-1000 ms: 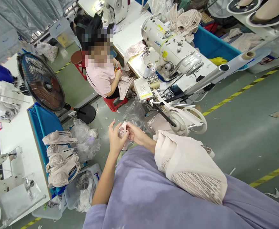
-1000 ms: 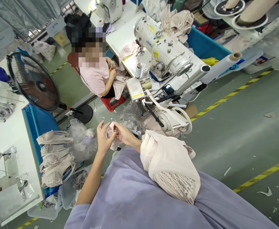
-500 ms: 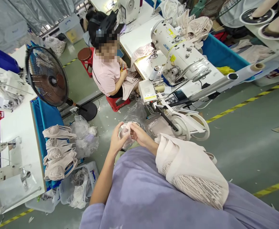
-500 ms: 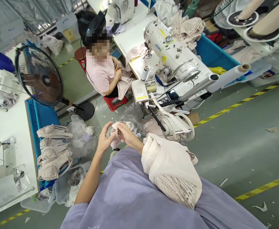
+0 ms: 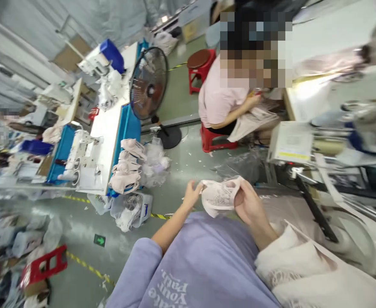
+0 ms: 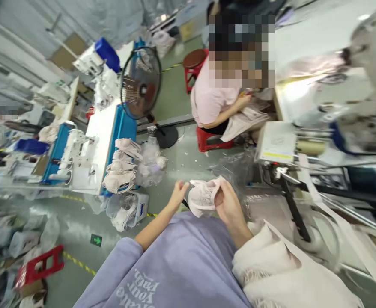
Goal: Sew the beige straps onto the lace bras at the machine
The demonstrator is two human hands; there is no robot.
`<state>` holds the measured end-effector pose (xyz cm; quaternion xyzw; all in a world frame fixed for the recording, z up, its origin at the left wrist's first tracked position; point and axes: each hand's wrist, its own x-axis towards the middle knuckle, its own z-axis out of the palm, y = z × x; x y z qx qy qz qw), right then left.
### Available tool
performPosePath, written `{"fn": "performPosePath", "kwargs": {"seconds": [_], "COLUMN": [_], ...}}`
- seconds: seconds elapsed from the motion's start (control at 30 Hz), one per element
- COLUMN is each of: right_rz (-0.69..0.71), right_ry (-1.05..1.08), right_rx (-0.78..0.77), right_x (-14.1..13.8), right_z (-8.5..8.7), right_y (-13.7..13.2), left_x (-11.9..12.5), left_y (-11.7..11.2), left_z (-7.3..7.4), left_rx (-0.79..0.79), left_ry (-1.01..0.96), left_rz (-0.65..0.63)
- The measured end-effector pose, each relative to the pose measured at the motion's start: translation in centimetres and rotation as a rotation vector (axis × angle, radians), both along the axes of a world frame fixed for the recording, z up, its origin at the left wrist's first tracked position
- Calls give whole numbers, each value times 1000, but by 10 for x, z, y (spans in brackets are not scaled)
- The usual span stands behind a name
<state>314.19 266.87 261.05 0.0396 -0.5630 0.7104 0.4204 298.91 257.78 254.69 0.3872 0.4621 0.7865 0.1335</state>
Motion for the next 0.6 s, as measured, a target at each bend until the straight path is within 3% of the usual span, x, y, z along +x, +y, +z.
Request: {"fn": "performPosePath", "kwargs": {"seconds": [0.13, 0.23, 0.3, 0.43, 0.53, 0.6], "right_rz": [117, 155, 145, 105, 127, 133], "right_ry": [-122, -142, -144, -316, -455, -487], "right_rx": [-43, -75, -63, 88, 181, 216], "right_x": [-17, -30, -40, -65, -90, -113], "right_z": [-6, -2, 3, 11, 16, 22], "right_y": [-1, -8, -12, -18, -27, -34], "left_x": [-4, -15, -35, -113, -197, -262], "left_y": [17, 23, 13, -46, -117, -172], "left_z": [-20, -17, -11, 10, 37, 64], "left_rx": [21, 99, 165, 313, 426, 513], "left_ry": [-226, -354, -432, -535, -566, -552], "left_rz": [-257, -333, -320, -226, -103, -16]}}
